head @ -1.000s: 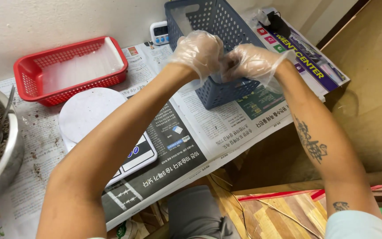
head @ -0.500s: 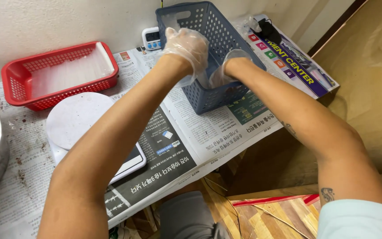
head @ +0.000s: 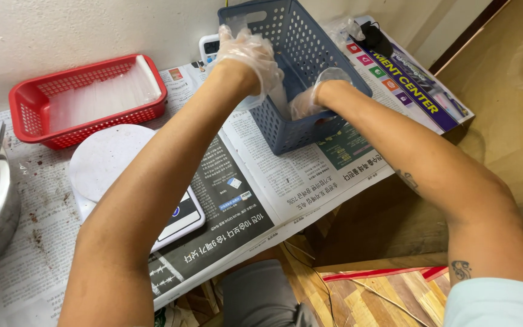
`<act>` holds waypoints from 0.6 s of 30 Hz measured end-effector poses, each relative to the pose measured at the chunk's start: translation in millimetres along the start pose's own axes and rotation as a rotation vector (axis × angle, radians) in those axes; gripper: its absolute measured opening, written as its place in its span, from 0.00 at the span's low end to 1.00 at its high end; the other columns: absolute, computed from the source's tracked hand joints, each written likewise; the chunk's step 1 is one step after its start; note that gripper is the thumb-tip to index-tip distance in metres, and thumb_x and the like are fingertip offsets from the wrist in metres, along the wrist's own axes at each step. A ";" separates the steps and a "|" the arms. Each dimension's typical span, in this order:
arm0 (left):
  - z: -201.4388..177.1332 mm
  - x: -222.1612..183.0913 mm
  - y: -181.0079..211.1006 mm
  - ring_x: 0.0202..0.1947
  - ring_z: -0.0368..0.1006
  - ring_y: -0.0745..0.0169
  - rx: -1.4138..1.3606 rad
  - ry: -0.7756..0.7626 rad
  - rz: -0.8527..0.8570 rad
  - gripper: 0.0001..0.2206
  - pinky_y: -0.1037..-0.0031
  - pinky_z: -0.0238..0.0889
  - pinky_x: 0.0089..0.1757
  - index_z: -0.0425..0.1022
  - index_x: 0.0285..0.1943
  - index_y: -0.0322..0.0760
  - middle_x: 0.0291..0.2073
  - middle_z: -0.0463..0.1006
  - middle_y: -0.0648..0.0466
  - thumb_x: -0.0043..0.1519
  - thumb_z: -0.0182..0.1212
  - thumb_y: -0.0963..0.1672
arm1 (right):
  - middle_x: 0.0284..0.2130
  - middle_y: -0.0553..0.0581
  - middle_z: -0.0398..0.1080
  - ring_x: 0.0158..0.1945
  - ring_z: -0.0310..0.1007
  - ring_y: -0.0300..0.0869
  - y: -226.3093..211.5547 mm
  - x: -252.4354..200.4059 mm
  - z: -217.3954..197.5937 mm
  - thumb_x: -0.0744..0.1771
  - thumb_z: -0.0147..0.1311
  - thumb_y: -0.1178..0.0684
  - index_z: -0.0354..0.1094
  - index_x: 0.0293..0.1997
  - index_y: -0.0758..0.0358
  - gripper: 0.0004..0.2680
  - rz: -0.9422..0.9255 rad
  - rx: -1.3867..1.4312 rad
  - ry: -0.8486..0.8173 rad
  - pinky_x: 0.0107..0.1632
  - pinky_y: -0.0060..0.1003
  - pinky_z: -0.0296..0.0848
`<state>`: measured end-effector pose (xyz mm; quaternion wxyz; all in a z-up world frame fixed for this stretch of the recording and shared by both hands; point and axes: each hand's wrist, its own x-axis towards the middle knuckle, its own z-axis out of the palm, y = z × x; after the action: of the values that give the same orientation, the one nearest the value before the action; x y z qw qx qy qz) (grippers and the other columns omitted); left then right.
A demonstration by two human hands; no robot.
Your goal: Weighing and bagging small seeds using a spoon and a digital scale
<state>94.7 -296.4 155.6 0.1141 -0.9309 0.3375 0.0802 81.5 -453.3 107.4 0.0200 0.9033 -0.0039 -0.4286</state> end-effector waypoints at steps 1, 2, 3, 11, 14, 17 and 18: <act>-1.2 1.9 0.4 0.74 0.45 0.34 -0.042 -0.059 -0.017 0.25 0.29 0.30 0.67 0.57 0.76 0.40 0.75 0.53 0.43 0.72 0.38 0.52 | 0.49 0.55 0.75 0.45 0.72 0.48 -0.7 2.0 -0.5 0.68 0.45 0.53 0.72 0.56 0.59 0.13 0.002 -0.010 -0.004 0.50 0.44 0.70; -2.5 3.6 0.6 0.71 0.57 0.36 -0.085 -0.117 -0.034 0.26 0.25 0.32 0.67 0.60 0.75 0.38 0.72 0.62 0.47 0.73 0.36 0.54 | 0.49 0.55 0.76 0.45 0.72 0.48 -10.5 5.6 -3.1 0.68 0.45 0.53 0.72 0.56 0.60 0.13 0.004 -0.021 -0.009 0.50 0.45 0.70; -4.4 -1.6 -0.3 0.71 0.57 0.36 -0.087 -0.115 -0.037 0.26 0.25 0.32 0.67 0.60 0.75 0.38 0.72 0.62 0.47 0.73 0.36 0.54 | 0.49 0.55 0.76 0.45 0.72 0.48 -12.5 -4.7 -5.2 0.68 0.45 0.53 0.72 0.56 0.60 0.13 0.003 -0.025 -0.007 0.50 0.45 0.70; 10.9 -13.8 -13.6 0.63 0.65 0.44 -0.249 0.019 0.081 0.23 0.31 0.43 0.66 0.69 0.62 0.31 0.54 0.75 0.45 0.75 0.39 0.53 | 0.62 0.56 0.68 0.62 0.70 0.46 2.5 -16.8 -11.0 0.68 0.45 0.44 0.60 0.69 0.56 0.20 -0.138 0.267 0.046 0.68 0.42 0.64; 26.9 -0.8 -23.3 0.67 0.61 0.47 -0.458 0.173 0.090 0.20 0.33 0.35 0.67 0.72 0.63 0.42 0.62 0.72 0.49 0.72 0.43 0.53 | 0.43 0.62 0.72 0.20 0.56 0.38 12.0 -9.0 -14.5 0.66 0.49 0.57 0.47 0.77 0.39 0.28 -0.164 0.527 -0.017 0.20 0.27 0.56; 19.5 -19.5 -28.9 0.55 0.71 0.54 -0.523 0.257 0.082 0.17 0.42 0.47 0.65 0.77 0.53 0.44 0.50 0.78 0.53 0.73 0.42 0.52 | 0.61 0.58 0.70 0.58 0.74 0.51 -26.3 -64.4 -14.0 0.66 0.41 0.42 0.59 0.70 0.50 0.23 -0.164 0.194 0.122 0.56 0.40 0.78; 29.4 -10.6 -39.6 0.55 0.71 0.54 -0.522 0.260 0.080 0.17 0.42 0.47 0.65 0.77 0.53 0.44 0.50 0.78 0.53 0.73 0.42 0.52 | 0.61 0.58 0.70 0.58 0.74 0.51 -31.3 -69.4 -14.6 0.66 0.41 0.42 0.59 0.70 0.50 0.23 -0.165 0.192 0.126 0.56 0.40 0.78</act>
<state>110.1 -252.6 136.0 -0.1766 -0.9172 0.3539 0.0486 48.6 -419.8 169.1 -0.1015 0.9234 0.0307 -0.3690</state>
